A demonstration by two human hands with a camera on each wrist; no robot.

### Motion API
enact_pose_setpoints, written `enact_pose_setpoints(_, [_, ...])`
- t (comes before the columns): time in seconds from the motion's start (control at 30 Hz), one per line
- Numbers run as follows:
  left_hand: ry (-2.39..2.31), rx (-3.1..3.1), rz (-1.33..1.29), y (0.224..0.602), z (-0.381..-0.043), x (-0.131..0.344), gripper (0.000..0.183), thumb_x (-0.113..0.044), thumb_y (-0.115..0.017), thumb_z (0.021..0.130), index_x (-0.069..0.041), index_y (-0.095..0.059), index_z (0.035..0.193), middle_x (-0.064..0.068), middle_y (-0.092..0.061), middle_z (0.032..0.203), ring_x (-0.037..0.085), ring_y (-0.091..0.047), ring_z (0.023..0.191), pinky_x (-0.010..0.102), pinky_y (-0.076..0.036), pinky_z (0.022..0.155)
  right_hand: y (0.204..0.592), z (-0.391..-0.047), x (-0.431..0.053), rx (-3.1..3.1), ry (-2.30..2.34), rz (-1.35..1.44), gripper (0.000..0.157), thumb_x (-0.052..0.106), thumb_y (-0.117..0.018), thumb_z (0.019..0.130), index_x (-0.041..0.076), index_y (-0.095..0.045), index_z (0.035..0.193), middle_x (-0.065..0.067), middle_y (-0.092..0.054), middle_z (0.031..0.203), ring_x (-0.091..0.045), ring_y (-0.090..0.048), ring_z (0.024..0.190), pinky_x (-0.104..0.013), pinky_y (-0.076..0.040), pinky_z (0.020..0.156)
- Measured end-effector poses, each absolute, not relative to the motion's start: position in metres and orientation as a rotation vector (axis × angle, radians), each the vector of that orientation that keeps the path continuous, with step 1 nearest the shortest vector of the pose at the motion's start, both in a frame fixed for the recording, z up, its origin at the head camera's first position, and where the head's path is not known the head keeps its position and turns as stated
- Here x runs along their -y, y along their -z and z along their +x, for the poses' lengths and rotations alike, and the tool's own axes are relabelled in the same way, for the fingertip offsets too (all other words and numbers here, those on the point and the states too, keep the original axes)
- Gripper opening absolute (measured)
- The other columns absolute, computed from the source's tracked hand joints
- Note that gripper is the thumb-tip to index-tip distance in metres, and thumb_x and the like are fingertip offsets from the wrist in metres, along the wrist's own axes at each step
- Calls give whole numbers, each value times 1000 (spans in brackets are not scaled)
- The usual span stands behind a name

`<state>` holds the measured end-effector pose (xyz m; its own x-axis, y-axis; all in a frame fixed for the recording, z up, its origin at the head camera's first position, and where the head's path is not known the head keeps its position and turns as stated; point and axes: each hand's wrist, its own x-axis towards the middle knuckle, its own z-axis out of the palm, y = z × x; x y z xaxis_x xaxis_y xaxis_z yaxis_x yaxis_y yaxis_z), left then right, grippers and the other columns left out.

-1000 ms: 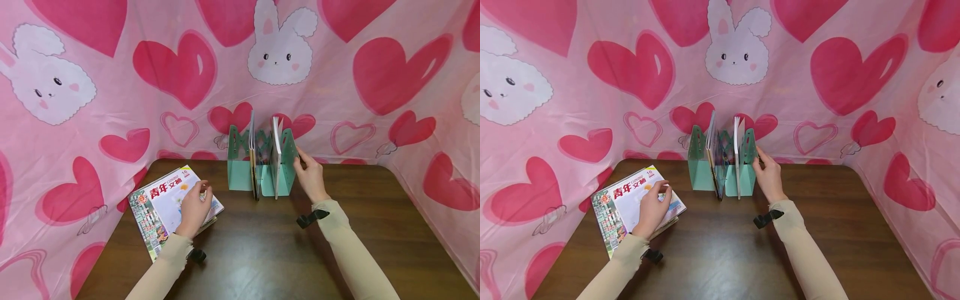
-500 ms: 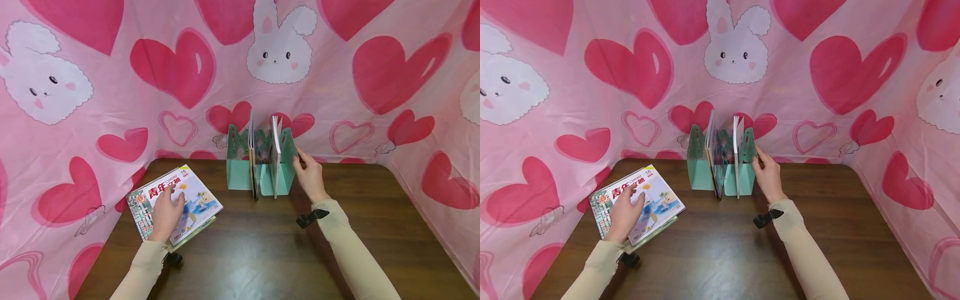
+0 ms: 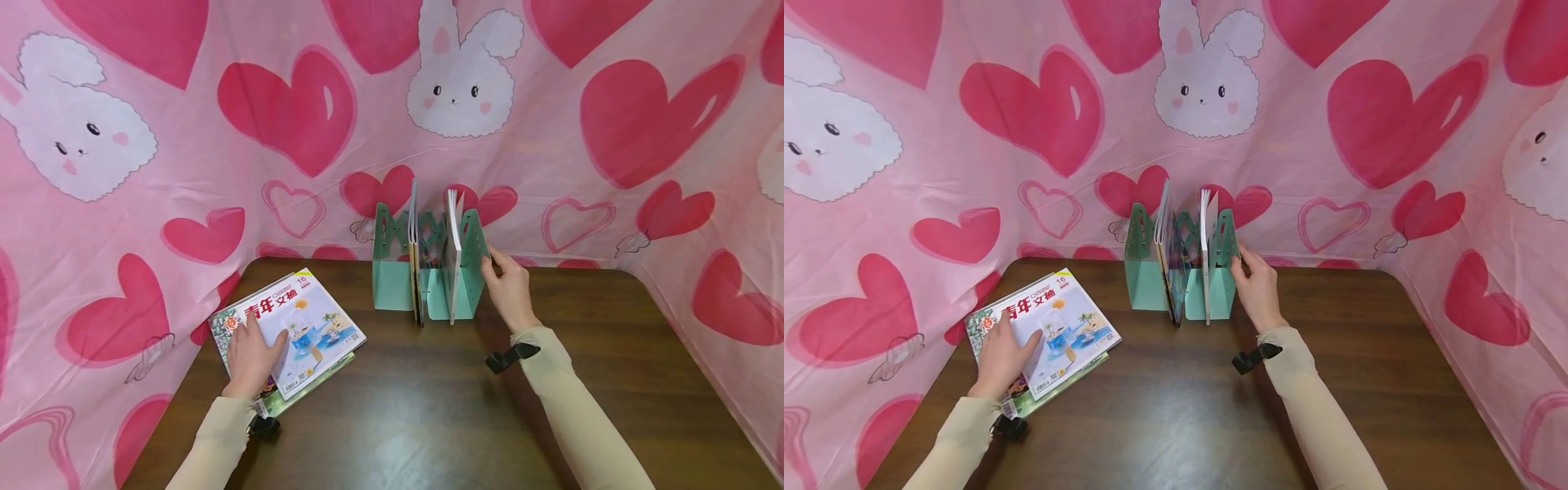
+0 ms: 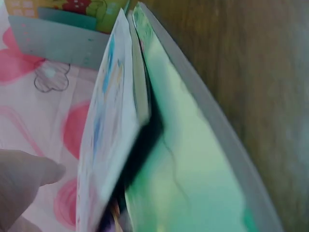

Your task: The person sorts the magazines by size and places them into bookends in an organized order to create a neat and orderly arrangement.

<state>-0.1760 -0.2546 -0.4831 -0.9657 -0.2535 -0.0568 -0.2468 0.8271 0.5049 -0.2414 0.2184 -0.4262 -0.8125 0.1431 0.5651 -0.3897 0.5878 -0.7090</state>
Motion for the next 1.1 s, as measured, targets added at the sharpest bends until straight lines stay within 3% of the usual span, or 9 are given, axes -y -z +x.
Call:
enact_pose_setpoints(0.13, [837, 3044, 461, 488, -176, 259, 111, -47, -67, 96, 11, 2, 161, 46, -23, 153, 62, -20, 142, 75, -16, 116, 426, -241, -218, 2238, -1189, 183, 35, 10, -61, 103, 1, -68, 136, -20, -73, 123, -30, -70, 98, -2, -42, 76])
enact_pose_setpoints(0.5, [772, 3054, 473, 492, -179, 258, 110, -40, -70, 96, 11, 3, 161, 47, -27, 149, 63, -25, 138, 77, -17, 112, 424, -240, -217, 2237, -1213, 177, 35, 10, -61, 103, 0, -68, 136, -21, -72, 125, -31, -71, 98, 0, -41, 75])
enact_pose_setpoints(0.73, [812, 3031, 484, 487, -185, 260, 115, -35, -76, 93, 13, 5, 159, 51, -29, 141, 63, -30, 126, 72, -29, 107, 425, -241, -217, 2230, -1211, 176, 35, 9, -62, 102, 0, -68, 135, -21, -72, 125, -31, -70, 98, 0, -41, 74])
enact_pose_setpoints(1.1, [1127, 2956, 493, 486, -193, 271, 120, -26, -81, 91, -2, 12, 164, 49, -14, 146, 60, -30, 128, 71, -34, 111, 426, -241, -217, 2234, -1218, 177, 35, 8, -62, 102, 0, -68, 136, -22, -72, 125, -33, -71, 98, 1, -41, 75])
